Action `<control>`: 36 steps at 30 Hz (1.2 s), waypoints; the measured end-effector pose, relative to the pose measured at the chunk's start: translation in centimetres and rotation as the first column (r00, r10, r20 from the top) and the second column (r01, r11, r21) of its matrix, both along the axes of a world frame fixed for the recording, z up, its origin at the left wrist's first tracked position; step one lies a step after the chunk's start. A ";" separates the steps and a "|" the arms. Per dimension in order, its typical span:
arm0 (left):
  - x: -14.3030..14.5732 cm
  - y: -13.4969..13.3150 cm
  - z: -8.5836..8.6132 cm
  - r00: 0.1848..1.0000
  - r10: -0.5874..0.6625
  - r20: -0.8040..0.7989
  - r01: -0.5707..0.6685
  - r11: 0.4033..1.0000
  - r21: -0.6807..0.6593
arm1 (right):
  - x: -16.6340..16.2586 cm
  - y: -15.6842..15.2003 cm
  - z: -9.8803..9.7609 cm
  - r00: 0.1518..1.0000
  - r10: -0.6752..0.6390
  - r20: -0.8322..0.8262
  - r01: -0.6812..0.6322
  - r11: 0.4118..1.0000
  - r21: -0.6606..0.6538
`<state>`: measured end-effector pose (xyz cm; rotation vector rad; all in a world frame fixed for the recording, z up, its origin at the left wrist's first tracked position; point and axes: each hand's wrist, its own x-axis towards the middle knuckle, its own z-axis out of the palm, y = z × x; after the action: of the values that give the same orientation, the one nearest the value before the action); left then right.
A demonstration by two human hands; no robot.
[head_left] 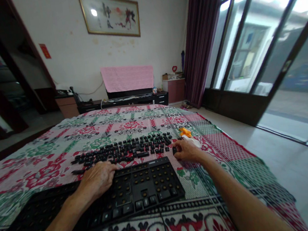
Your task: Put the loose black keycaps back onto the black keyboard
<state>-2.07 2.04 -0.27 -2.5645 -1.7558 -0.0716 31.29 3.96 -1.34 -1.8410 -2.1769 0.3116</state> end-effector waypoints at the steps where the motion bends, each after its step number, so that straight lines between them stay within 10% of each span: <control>1: 0.0 0.0 -0.1 1.000 0.003 -0.002 -0.003 1.000 0.000 | 0.1 -0.1 0.2 1.000 0.000 0.004 0.000 1.000 -0.004; 8: 0.2 0.2 -0.3 0.999 0.038 0.031 -0.037 0.999 -0.037 | 0.1 -1.9 3.2 0.980 0.185 -0.077 -0.197 0.959 -0.204; 18: -1.5 1.3 -0.6 0.998 0.068 -0.006 -0.068 0.997 -0.048 | -2.0 -4.1 4.9 0.844 0.368 -0.391 -0.521 0.737 -0.430; 36: -1.9 1.1 -1.0 0.991 0.134 -0.009 -0.134 0.991 0.011 | -3.5 -4.6 4.2 0.907 0.358 -0.224 -0.422 0.767 -0.484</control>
<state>-3.96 3.13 -1.29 -2.4275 -1.9133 -0.0651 27.79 -0.62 2.91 -1.5001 -2.5500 1.1819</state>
